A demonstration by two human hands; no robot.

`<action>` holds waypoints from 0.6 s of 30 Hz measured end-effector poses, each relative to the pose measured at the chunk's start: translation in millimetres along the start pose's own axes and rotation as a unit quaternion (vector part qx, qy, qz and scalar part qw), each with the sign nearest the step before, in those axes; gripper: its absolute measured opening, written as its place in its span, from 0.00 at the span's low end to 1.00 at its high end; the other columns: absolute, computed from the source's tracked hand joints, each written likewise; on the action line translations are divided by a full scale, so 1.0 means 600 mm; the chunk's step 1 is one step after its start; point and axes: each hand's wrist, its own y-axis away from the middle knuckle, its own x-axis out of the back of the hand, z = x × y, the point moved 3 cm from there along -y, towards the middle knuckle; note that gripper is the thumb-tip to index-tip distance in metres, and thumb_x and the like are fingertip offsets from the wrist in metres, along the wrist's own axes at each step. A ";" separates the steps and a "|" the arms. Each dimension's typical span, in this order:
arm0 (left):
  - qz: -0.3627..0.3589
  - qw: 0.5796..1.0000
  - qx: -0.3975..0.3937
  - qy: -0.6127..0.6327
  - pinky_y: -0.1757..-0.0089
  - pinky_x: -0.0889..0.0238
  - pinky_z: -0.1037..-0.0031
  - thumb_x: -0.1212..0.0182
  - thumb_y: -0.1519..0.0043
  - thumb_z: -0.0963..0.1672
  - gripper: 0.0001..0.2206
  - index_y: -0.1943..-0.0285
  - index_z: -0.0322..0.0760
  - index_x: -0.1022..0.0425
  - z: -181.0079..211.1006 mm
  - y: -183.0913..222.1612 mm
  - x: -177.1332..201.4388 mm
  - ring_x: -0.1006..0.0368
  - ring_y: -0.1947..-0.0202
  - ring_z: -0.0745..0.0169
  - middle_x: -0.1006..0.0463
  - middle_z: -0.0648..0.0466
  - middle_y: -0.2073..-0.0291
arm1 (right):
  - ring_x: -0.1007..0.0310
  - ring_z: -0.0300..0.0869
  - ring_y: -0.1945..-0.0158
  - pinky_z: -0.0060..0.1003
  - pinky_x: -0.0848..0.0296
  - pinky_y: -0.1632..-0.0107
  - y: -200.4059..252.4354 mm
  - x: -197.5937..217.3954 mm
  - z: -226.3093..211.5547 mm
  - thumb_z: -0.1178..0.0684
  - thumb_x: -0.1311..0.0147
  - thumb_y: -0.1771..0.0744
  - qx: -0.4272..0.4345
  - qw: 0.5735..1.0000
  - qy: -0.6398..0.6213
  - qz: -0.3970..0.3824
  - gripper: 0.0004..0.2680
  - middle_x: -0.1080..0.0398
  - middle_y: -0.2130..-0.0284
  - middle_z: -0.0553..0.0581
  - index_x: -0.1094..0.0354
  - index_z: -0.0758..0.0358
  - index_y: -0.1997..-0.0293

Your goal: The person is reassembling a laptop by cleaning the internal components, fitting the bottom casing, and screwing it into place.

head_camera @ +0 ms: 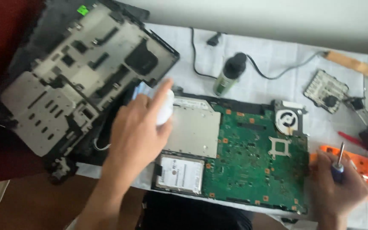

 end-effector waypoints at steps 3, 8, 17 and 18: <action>-0.018 0.999 -0.020 -0.022 0.57 0.26 0.57 0.34 0.40 0.45 0.36 0.21 0.47 0.48 -0.025 -0.003 -0.031 0.23 0.54 0.44 0.22 0.37 0.52 | 0.34 0.34 0.67 0.31 0.35 0.58 -0.003 0.006 0.056 0.55 0.34 0.20 0.117 0.991 0.069 -0.008 0.07 0.27 0.69 0.55 0.19 0.70 0.49; 0.015 0.998 -0.016 -0.062 0.64 0.29 0.62 0.35 0.39 0.44 0.28 0.29 0.40 0.38 -0.041 0.006 -0.032 0.23 0.64 0.49 0.20 0.47 0.62 | 0.35 0.36 0.70 0.33 0.37 0.61 -0.009 0.018 0.026 0.58 0.30 0.24 0.212 0.971 0.113 -0.023 0.05 0.25 0.68 0.57 0.17 0.70 0.46; 0.036 0.999 -0.009 -0.027 0.62 0.25 0.64 0.32 0.41 0.44 0.25 0.35 0.33 0.31 -0.063 0.019 -0.002 0.24 0.54 0.52 0.20 0.49 0.51 | 0.34 0.30 0.71 0.27 0.35 0.64 -0.024 -0.004 -0.132 0.55 0.34 0.32 0.234 0.961 0.059 -0.137 0.06 0.24 0.71 0.49 0.20 0.61 0.53; 0.054 0.997 -0.020 -0.050 0.64 0.25 0.68 0.32 0.41 0.44 0.22 0.37 0.36 0.27 -0.065 0.017 0.003 0.22 0.56 0.57 0.19 0.52 0.54 | 0.32 0.30 0.69 0.26 0.35 0.61 -0.029 -0.009 -0.144 0.56 0.34 0.32 0.232 0.962 0.040 -0.140 0.05 0.23 0.70 0.51 0.20 0.63 0.54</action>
